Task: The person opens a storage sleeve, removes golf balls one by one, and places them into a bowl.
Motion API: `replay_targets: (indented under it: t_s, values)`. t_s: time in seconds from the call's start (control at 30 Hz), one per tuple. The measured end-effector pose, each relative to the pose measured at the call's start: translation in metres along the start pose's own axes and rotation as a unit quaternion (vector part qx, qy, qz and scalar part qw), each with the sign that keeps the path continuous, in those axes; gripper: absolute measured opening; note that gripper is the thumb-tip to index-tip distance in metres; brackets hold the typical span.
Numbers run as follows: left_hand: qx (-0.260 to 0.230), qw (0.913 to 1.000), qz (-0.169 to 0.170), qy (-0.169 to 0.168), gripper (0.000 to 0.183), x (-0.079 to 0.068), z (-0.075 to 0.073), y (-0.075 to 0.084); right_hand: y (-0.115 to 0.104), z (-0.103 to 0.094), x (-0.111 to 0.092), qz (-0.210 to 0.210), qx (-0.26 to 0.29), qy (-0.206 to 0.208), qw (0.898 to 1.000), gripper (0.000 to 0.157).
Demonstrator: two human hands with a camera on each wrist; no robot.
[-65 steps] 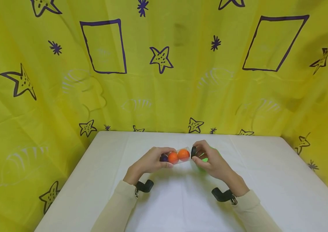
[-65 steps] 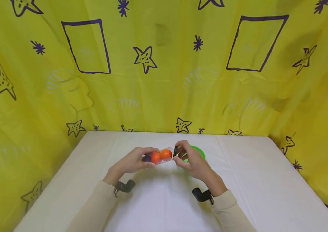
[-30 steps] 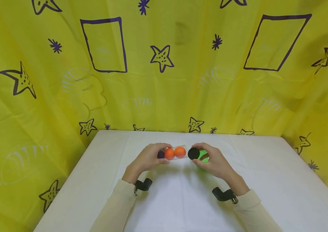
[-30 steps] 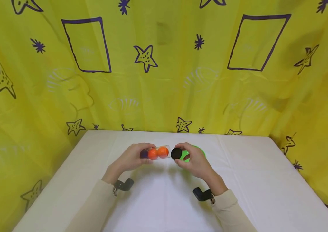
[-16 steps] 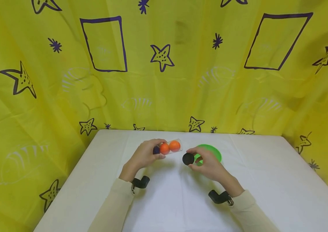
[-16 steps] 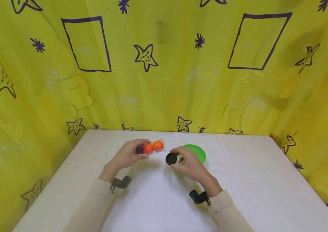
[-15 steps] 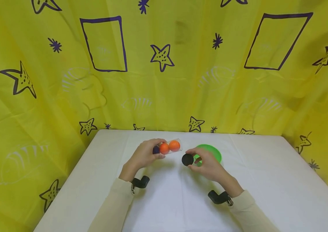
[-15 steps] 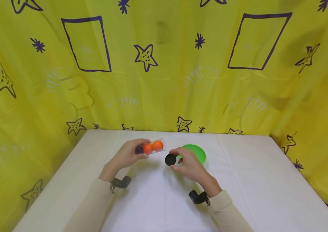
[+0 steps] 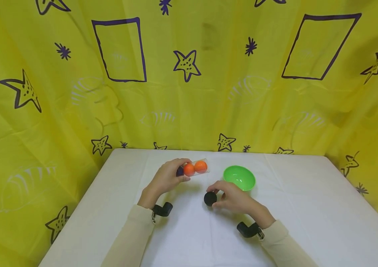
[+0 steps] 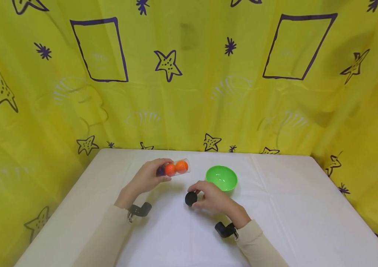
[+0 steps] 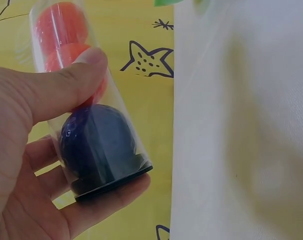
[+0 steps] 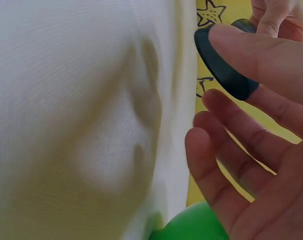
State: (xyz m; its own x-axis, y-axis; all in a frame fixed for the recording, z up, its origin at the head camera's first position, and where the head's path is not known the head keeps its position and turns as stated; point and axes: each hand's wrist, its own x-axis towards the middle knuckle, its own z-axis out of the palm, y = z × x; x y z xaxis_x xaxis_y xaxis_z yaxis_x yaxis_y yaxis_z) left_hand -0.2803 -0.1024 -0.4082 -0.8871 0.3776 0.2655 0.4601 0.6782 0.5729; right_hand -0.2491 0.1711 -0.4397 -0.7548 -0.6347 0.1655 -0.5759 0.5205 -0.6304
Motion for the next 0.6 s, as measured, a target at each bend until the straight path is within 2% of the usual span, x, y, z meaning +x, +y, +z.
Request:
replay_targets:
  t_s: [0.23,0.43,0.6]
  values:
    - [0.007,1.0,0.003,0.0,0.058,0.0019,0.0026,0.0016,0.0025,0.0024,-0.0019,0.013,-0.03,-0.046,0.998,0.042]
    - [0.008,1.0,0.0,0.001,0.058,0.0017,0.0052,0.0027,0.004,0.0043,-0.0034,0.037,-0.04,-0.069,0.996,0.041]
    - [0.006,1.0,0.002,0.004,0.057,0.0003,0.0059,0.0037,0.0037,0.0065,-0.003,0.04,-0.049,-0.078,0.995,0.039]
